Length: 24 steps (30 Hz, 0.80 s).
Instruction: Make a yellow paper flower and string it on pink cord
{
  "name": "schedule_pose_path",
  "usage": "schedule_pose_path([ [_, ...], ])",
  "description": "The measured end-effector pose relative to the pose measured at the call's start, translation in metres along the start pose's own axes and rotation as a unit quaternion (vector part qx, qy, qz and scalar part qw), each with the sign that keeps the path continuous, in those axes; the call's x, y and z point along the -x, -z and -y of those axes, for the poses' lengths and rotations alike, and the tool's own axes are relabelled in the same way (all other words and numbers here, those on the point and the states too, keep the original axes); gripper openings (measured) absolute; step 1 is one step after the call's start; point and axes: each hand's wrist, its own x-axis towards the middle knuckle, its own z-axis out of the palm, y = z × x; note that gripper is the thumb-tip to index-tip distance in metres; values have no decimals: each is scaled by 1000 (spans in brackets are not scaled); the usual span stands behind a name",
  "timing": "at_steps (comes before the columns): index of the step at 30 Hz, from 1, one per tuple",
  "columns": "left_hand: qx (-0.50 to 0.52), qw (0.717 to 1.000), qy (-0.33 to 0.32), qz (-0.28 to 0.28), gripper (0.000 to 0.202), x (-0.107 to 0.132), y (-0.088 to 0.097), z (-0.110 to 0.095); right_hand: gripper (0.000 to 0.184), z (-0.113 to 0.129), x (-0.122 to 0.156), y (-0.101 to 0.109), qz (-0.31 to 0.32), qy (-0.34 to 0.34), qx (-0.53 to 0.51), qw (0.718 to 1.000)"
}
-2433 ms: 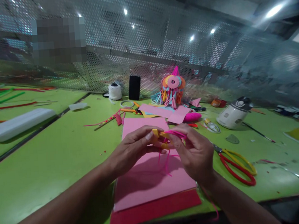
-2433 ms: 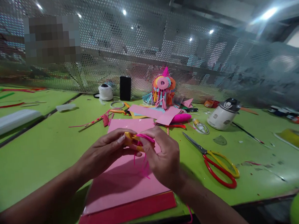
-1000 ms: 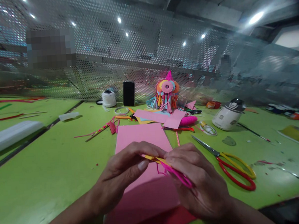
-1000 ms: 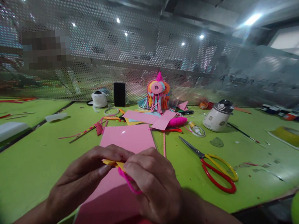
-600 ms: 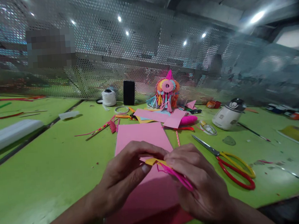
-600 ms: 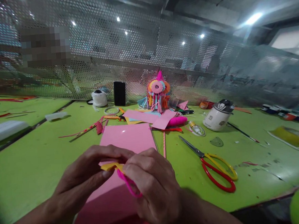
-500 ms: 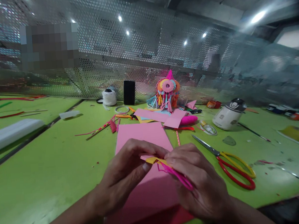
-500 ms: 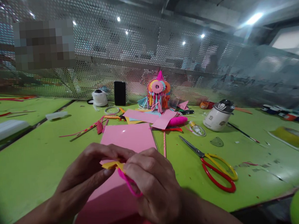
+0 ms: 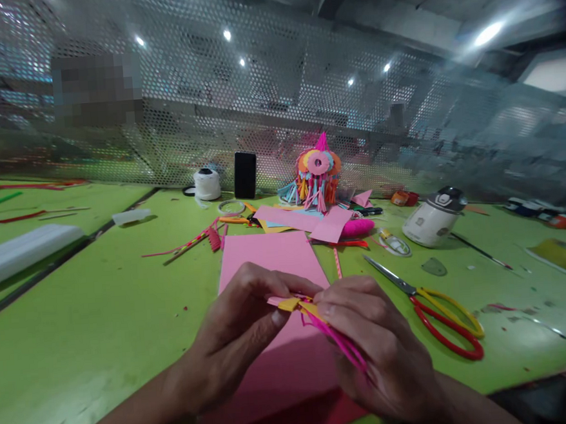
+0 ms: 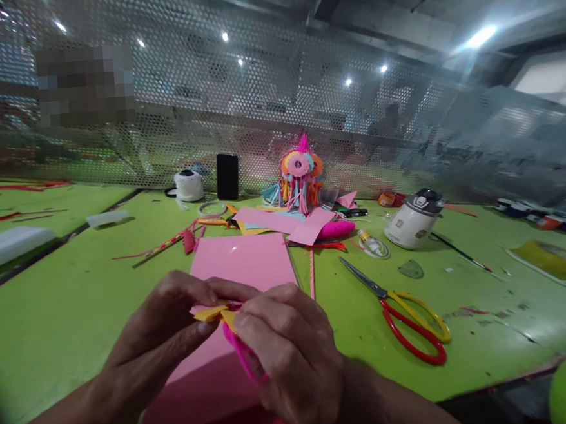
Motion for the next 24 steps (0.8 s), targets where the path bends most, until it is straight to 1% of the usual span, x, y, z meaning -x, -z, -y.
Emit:
schedule_pose_path([
  [8,-4,1000,-7,14,25,0,1,0,40,-2,1,-2,6,-11,-30,999],
  [11,-25,1000,-10,7,28,2,2,2,39,-3,1,-5,-1,-34,-53,998],
  [15,-107,994,-3,-28,31,1,2,2,39,-5,4,-12,-36,-93,-94,991],
  [17,-126,991,9,-43,29,-1,0,3,38,-6,7,-17,-57,-129,-106,984],
  [21,-98,992,39,-67,23,-6,-6,10,23,-10,9,-26,-82,-237,-107,962],
  [24,-88,990,58,-97,22,-10,-8,16,16,-12,9,-33,-83,-303,-141,939],
])
